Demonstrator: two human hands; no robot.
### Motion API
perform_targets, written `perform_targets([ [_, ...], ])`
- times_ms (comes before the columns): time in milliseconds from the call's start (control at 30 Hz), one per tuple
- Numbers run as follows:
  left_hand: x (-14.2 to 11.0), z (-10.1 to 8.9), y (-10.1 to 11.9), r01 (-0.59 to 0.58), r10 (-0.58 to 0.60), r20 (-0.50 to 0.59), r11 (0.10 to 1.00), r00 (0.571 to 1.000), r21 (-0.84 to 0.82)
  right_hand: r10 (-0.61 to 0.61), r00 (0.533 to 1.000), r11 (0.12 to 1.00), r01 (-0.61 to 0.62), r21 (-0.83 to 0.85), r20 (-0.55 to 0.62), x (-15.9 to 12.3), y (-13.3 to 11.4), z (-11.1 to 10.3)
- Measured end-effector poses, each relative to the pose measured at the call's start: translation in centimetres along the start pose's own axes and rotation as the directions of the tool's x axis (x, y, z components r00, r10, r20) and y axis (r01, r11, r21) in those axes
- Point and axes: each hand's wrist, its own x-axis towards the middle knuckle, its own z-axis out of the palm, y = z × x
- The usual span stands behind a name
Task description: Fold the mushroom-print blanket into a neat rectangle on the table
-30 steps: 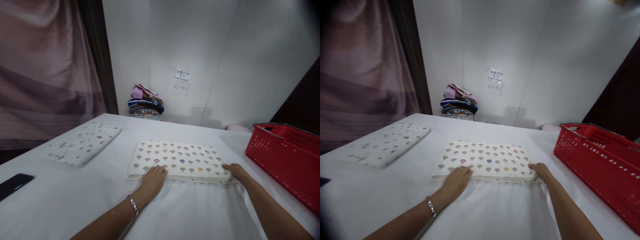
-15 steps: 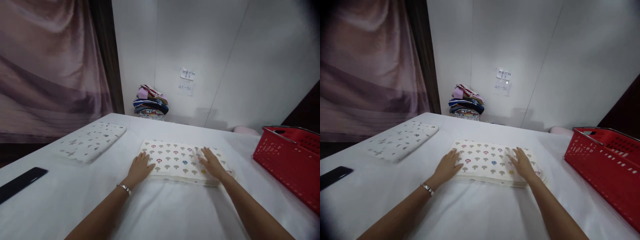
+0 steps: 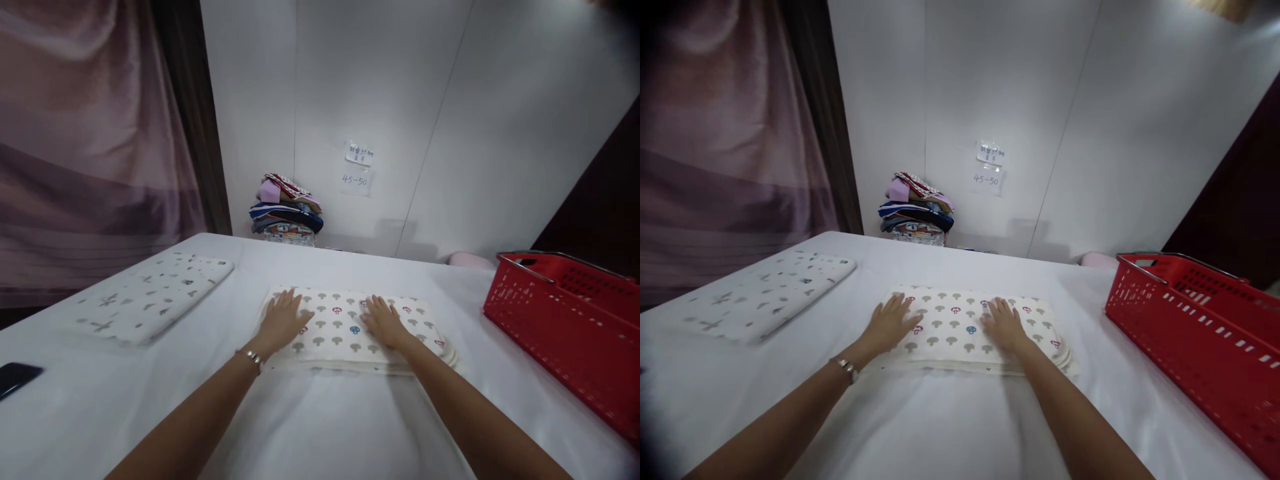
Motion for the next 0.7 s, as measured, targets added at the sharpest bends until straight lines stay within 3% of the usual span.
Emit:
perform_targets([
  [100,3.0,0.9,1.0,-0.072,0.071,0.017,0.997,0.997,0.017,-0.034,0.999,0.999,0.034,0.015,-0.007,2.1,-2.5,-0.6],
  [267,5.1,4.1,-0.7,0.056,-0.059,0.034,0.996,0.998,0.076,-0.057,0.998,0.998,0.057,0.030,-0.005,3.1,-3.7,-0.3],
  [433,5.4,6.3,-2.3,0.044,-0.044,-0.003,0.994,0.999,0.102,-0.057,0.998,0.998,0.057,0.018,-0.025,3.5,-3.3,0.6],
  [567,5.9,7.0,-2.7,0.038,-0.034,-0.033,0.991,0.999,0.131,-0.060,0.998,0.997,0.058,0.048,0.032,3.1,-2.5,-1.1],
  [700,5.7,6.6,-2.7,0.006,0.001,-0.045,0.987,0.999,0.161,0.110,0.994,0.994,-0.110,0.007,-0.010,1.1,1.3,-2.9],
])
